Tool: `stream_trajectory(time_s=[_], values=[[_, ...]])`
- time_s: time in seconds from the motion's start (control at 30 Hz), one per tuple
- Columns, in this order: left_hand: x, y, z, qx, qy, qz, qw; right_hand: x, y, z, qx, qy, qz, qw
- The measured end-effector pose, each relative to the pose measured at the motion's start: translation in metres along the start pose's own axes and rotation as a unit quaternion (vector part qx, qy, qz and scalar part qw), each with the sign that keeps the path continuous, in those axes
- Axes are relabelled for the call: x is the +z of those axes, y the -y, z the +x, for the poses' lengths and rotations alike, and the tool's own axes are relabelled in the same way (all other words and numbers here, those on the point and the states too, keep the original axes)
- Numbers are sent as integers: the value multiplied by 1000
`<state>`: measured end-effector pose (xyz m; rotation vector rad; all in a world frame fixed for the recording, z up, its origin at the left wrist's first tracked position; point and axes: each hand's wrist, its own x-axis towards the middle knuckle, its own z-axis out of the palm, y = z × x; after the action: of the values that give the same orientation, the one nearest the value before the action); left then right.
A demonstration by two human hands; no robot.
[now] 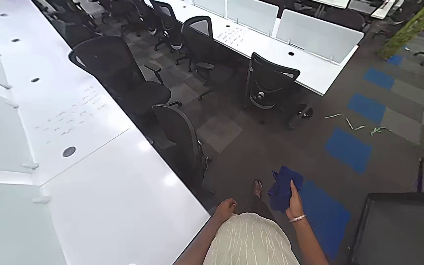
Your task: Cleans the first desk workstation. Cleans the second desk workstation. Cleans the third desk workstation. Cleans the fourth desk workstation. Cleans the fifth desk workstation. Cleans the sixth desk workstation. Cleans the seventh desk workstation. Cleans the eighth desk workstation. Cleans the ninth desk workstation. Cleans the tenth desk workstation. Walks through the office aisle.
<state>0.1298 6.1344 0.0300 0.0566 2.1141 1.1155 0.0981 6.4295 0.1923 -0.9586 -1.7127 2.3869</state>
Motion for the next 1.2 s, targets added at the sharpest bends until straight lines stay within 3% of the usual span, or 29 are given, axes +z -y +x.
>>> stream_trajectory(time_s=[0.3, 0.53, 0.73, 0.93, 1.03, 1.2], values=[[-67, -66, 119, -127, -125, -80, 981, 83, 78, 230, 36, 138, -66, 988], [-131, -119, 178, -159, -237, -175, 942, 202, 134, 337, 48, 247, -115, 961], [-196, -101, 244, -152, -316, -277, 894, 326, 123, 398, 63, 340, -161, 924], [-273, -44, 300, -218, -339, -319, 858, 475, 120, 450, 74, 385, -212, 895], [-312, -27, 315, -241, -327, -341, 848, 553, 122, 476, 69, 408, -236, 879], [-362, -23, 316, -303, -369, -396, 785, 668, 115, 493, 82, 467, -246, 845]])
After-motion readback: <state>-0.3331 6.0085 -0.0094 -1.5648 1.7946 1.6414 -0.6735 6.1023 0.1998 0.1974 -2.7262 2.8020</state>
